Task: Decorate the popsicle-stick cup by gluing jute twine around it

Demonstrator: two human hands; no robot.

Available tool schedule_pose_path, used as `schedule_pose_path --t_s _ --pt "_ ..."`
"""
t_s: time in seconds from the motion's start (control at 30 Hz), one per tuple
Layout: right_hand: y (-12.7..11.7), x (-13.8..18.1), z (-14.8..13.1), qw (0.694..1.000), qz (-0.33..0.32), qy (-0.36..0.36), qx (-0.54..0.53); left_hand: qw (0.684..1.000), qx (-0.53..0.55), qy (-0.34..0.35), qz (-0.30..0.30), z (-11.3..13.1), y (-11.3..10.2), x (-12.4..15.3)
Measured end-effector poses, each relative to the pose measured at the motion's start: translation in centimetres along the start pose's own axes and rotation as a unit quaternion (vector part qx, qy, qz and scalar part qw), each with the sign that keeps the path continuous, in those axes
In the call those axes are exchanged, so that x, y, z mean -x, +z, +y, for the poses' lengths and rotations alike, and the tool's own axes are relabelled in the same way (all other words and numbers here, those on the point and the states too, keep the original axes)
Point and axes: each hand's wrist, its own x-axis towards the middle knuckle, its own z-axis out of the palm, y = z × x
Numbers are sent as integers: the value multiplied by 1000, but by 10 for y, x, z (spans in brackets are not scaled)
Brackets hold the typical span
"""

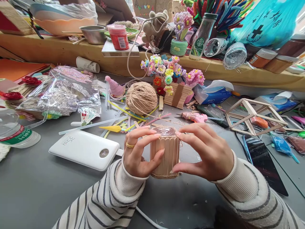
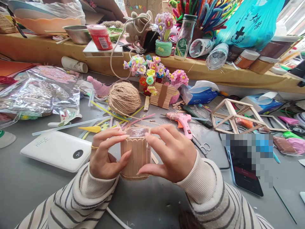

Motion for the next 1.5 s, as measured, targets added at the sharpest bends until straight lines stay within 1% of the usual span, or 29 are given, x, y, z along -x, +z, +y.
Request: schedule_pose_path --t_s 0.13,0.33,0.4,0.57,0.8,0.93,1.1,1.37,1.5 --pt "0 0 -4 1000 0 11 22 1000 -8 -7 3 2 0 -1" --pt "1 2 -5 998 -22 13 49 1000 0 -8 7 2 1 3" --pt "1 2 -5 998 -25 17 49 999 22 -25 15 1 2 5" --pt "2 2 -5 999 -26 18 41 989 117 -79 34 -1 4 11" --pt "3 2 -5 999 -18 24 27 979 157 -124 44 2 2 12" --pt "4 3 -3 999 -16 24 25 962 212 -164 41 0 1 12" --pt "5 3 -3 999 -13 27 21 934 274 -223 57 -1 2 13" --pt "5 4 -4 999 -16 39 25 910 309 -262 84 -1 3 8" --pt "5 4 -3 999 -21 35 29 905 307 -284 77 -7 3 8"
